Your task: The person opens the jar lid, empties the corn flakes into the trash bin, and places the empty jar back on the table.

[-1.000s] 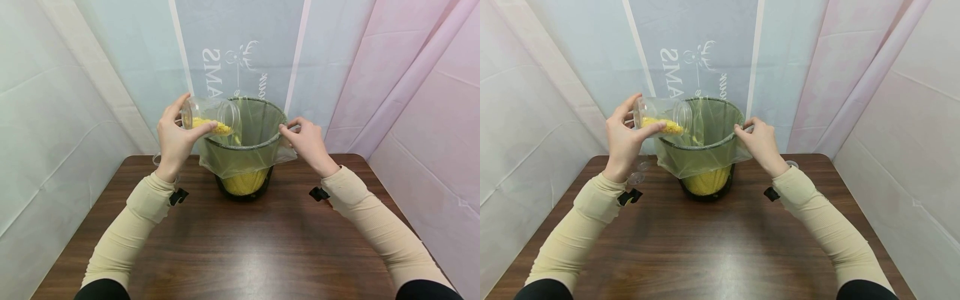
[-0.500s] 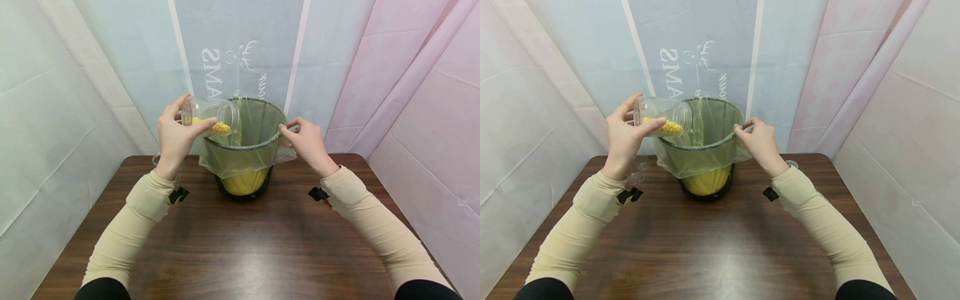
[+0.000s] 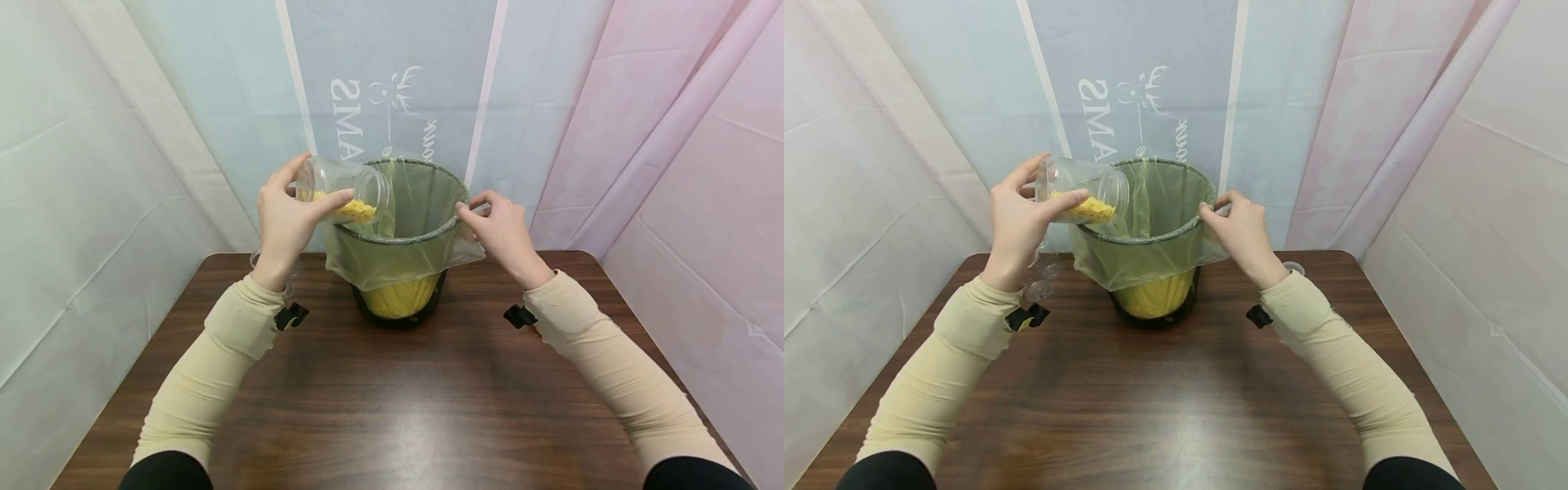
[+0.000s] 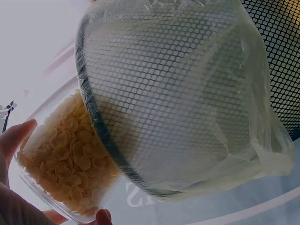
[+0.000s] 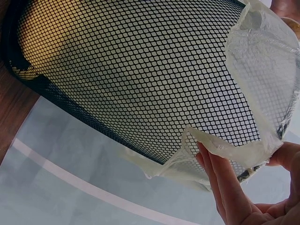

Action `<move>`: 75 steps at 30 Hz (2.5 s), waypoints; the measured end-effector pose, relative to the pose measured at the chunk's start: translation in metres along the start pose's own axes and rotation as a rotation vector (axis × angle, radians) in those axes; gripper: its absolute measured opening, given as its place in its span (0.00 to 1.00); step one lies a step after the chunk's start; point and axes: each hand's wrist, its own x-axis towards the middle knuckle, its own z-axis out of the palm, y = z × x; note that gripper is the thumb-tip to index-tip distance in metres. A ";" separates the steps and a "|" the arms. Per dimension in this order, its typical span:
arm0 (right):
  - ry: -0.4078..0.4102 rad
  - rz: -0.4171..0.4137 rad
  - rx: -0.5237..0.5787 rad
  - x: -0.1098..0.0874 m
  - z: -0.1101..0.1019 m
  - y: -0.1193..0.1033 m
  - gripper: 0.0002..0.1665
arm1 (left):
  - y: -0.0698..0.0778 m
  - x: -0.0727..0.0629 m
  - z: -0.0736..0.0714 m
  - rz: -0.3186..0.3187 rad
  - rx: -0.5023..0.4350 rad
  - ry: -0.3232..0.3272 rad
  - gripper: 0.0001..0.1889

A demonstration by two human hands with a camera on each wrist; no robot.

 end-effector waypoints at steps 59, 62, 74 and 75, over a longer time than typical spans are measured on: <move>0.008 0.005 -0.007 0.001 0.002 0.002 0.25 | 0.013 -0.004 0.008 0.056 0.093 -0.038 0.47; 0.004 0.004 -0.009 0.002 0.003 0.001 0.25 | 0.013 -0.004 0.008 0.065 0.102 -0.037 0.47; -0.001 0.013 -0.006 0.002 0.003 0.002 0.24 | 0.014 -0.004 0.009 0.067 0.106 -0.037 0.48; 0.000 0.012 -0.008 0.002 0.003 0.002 0.24 | 0.015 -0.004 0.009 0.070 0.106 -0.037 0.48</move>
